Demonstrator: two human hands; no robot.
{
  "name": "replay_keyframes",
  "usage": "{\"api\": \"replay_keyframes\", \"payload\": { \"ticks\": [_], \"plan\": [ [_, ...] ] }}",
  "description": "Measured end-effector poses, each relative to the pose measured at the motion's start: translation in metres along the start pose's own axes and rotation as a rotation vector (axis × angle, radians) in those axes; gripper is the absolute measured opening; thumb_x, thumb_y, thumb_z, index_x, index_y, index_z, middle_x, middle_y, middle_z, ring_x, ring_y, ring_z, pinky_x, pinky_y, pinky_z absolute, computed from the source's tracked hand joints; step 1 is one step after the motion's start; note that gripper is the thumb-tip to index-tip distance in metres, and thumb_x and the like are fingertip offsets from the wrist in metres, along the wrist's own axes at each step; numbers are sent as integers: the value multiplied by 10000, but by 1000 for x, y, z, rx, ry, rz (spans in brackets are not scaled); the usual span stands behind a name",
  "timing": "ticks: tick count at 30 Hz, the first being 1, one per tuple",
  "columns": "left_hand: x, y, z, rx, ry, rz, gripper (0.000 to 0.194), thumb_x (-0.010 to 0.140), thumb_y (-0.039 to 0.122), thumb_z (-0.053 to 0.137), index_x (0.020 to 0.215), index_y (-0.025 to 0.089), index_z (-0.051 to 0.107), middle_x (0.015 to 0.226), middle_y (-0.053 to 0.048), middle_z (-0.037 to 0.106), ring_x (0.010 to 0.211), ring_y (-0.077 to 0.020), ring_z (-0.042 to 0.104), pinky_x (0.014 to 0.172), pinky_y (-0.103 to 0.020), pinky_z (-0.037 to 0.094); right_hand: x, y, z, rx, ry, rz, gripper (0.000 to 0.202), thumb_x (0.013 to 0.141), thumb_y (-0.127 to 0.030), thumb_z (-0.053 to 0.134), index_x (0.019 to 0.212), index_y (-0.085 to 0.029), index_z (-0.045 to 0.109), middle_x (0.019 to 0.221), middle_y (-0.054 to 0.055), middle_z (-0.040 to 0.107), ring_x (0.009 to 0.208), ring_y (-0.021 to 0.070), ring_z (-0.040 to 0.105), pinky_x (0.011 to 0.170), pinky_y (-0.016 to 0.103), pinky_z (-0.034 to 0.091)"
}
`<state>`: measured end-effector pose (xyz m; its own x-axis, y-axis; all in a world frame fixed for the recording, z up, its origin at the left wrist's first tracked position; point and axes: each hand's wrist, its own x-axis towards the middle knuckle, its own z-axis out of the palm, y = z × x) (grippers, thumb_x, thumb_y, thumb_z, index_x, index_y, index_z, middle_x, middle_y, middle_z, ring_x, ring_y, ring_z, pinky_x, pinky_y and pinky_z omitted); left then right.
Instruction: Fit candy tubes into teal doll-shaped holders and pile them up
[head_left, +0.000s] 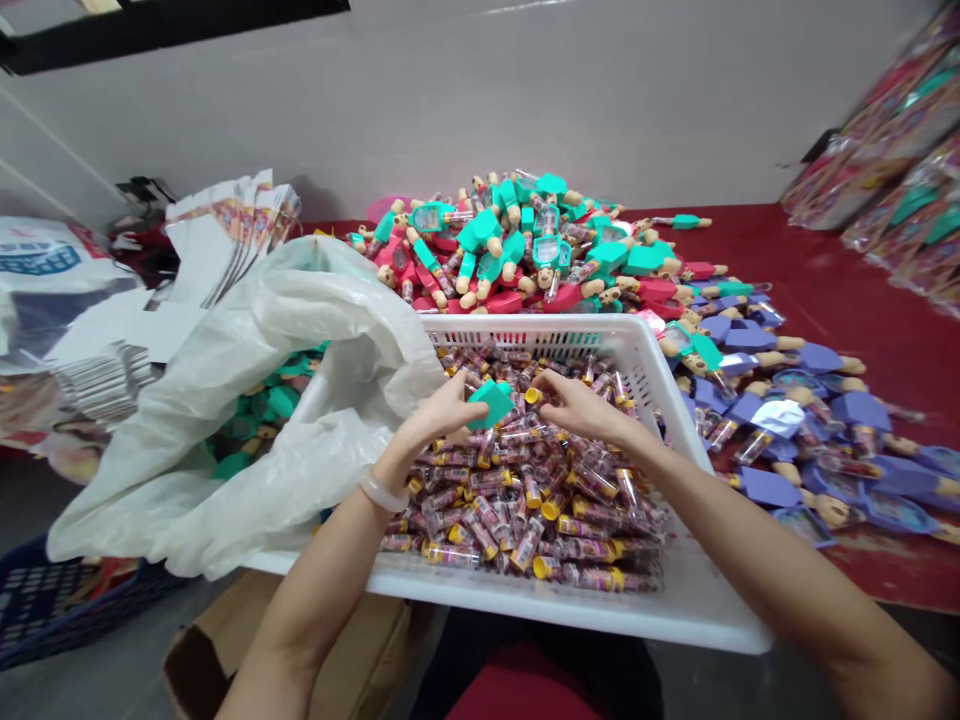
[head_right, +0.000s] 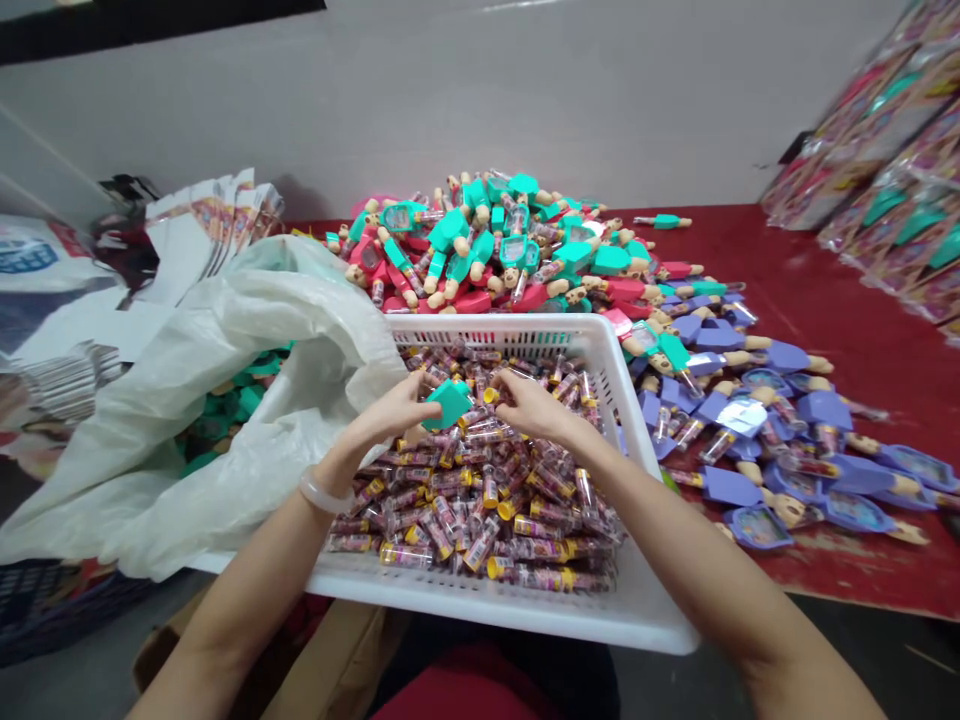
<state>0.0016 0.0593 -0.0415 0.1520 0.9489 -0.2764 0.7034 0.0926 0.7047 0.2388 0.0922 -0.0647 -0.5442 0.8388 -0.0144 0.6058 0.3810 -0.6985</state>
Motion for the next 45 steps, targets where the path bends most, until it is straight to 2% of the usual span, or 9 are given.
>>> {"api": "replay_keyframes", "payload": {
  "ticks": [4, 11, 14, 17, 22, 28, 33, 38, 45],
  "plan": [
    [-9, 16, -4, -419, -186, 30, 371, 686, 228, 608, 1048, 191, 533, 802, 10, 612, 682, -120, 560, 583, -205, 429, 0, -1, 0, 67, 1, 15, 130, 729, -207, 470, 859, -216, 462, 745, -32, 490, 694, 144, 440, 625, 252, 334],
    [-7, 13, -6, -572, -163, 64, 427, 705, 286, 672, 1105, 179, 567, 937, -29, 626, 754, -118, 575, 650, -224, 460, 1, -6, -5, 514, -120, 14, 87, 718, -247, 431, 775, -202, 479, 752, -10, 516, 689, 151, 467, 630, 271, 387],
    [-11, 13, -7, -557, -268, 145, 578, 697, 350, 741, 1213, 187, 537, 1041, -62, 630, 819, -145, 601, 673, -243, 471, 2, -6, -5, 558, -107, 31, 85, 725, -254, 430, 755, -199, 488, 732, -8, 510, 659, 152, 473, 611, 279, 389],
    [-15, 15, -3, -430, -385, 221, 773, 688, 407, 773, 1365, 225, 448, 1155, -89, 609, 883, -180, 609, 693, -267, 475, 0, -10, -6, 455, -95, 49, 140, 768, -318, 489, 798, -189, 531, 773, -9, 528, 683, 148, 484, 620, 274, 388],
    [-13, 12, 7, -205, -362, 369, 883, 667, 454, 795, 1434, 273, 397, 1421, -80, 452, 1168, -249, 509, 922, -327, 434, -4, -11, -3, 277, -39, -29, 247, 801, -365, 559, 962, -179, 577, 889, 7, 575, 765, 154, 503, 683, 275, 403],
    [-12, 10, 6, -146, -340, 375, 859, 673, 482, 778, 1423, 257, 422, 1310, -79, 533, 1025, -230, 547, 844, -318, 437, -5, -2, 3, 198, 23, -150, 229, 853, -330, 546, 1026, -187, 590, 963, 34, 621, 874, 184, 554, 780, 300, 423],
    [-15, 16, 5, -155, -356, 387, 860, 662, 488, 777, 1407, 245, 422, 1274, -81, 535, 999, -226, 544, 840, -318, 433, -8, -9, -4, 258, 16, -102, 307, 819, -376, 617, 1063, -190, 641, 1041, 50, 661, 952, 211, 583, 846, 326, 435],
    [-19, 20, 7, -191, -436, 370, 968, 642, 486, 800, 1445, 255, 310, 1177, -78, 531, 868, -184, 542, 734, -288, 439, -10, -13, -15, 399, -48, -78, 342, 785, -413, 669, 1033, -178, 689, 1003, 42, 680, 895, 203, 592, 781, 311, 441],
    [-23, 23, 7, -96, -476, 374, 1004, 652, 537, 787, 1458, 255, 260, 763, 34, 484, 616, -134, 452, 574, -257, 371, -13, -9, -20, 608, -178, 0, 388, 763, -462, 697, 1011, -164, 697, 783, -1, 611, 666, 123, 481, 604, 255, 356]
  ]
}}
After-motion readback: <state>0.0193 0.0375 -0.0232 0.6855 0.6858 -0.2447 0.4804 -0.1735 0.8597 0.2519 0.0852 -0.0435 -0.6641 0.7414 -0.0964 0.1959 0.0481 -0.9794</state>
